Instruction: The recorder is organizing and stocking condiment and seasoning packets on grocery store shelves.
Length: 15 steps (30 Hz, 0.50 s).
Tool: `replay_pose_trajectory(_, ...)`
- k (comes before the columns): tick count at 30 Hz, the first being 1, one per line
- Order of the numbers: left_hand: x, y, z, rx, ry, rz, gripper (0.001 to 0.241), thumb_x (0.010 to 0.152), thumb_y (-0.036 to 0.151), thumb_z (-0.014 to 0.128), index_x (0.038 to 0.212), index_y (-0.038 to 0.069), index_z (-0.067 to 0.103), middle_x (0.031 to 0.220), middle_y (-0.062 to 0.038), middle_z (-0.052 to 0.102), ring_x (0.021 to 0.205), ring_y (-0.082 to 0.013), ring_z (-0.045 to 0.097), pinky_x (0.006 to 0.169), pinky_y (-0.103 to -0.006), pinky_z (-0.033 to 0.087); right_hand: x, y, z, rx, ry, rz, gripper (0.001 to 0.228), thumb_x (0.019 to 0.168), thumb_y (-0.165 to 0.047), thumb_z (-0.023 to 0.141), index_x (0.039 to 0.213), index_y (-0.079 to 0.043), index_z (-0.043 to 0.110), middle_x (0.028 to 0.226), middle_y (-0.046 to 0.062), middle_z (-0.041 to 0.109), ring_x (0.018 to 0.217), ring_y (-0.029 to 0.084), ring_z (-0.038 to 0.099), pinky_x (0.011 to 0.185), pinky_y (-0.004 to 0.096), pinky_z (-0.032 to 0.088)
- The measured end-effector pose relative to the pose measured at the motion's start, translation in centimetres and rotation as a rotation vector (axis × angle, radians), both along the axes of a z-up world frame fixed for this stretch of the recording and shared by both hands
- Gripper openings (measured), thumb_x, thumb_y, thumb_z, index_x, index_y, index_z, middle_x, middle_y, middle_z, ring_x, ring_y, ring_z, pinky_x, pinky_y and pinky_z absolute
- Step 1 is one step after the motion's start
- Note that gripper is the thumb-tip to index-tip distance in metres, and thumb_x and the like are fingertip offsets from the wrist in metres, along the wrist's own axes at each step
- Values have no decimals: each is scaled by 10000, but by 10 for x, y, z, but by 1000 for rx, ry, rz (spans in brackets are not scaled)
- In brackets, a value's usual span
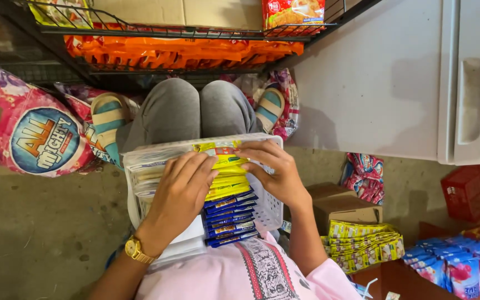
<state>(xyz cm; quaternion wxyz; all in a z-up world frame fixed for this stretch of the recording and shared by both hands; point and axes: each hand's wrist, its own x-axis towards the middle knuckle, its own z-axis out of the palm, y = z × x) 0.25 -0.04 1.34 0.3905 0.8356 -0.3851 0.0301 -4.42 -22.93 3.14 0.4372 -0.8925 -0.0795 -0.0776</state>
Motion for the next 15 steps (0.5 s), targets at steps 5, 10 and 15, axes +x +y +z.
replay_pose_trajectory(5, 2, -1, 3, -120, 93, 47, 351, 962, 118, 682, 1282, -16, 628, 1208, -171, 678, 1139, -333, 634, 988, -444, 485, 2, 1, -16, 71, -91, -109, 152, 926, 34, 709, 1073, -3, 720, 1084, 109, 767, 1004, 234, 724, 922, 333, 555)
replay_pose_trajectory(10, 8, 0, 9, -269, 321, 77, 363, 971, 136, 693, 1301, -3, 637, 1193, -181, 716, 1118, -331, 666, 973, -417, 519, -4, -7, -24, 387, -80, -347, 95, 986, -11, 723, 1071, 31, 717, 954, 59, 723, 817, 118, 674, 740, 255, 554)
replay_pose_trajectory(15, 8, -1, 5, -306, 517, 104, 247, 941, 160, 738, 1115, -14, 715, 1033, -152, 757, 916, -246, 735, 816, -344, 558, 3, -2, -20, 686, 129, -482, 148, 968, -79, 733, 1068, 28, 720, 876, 47, 726, 666, 47, 592, 573, 196, 453)
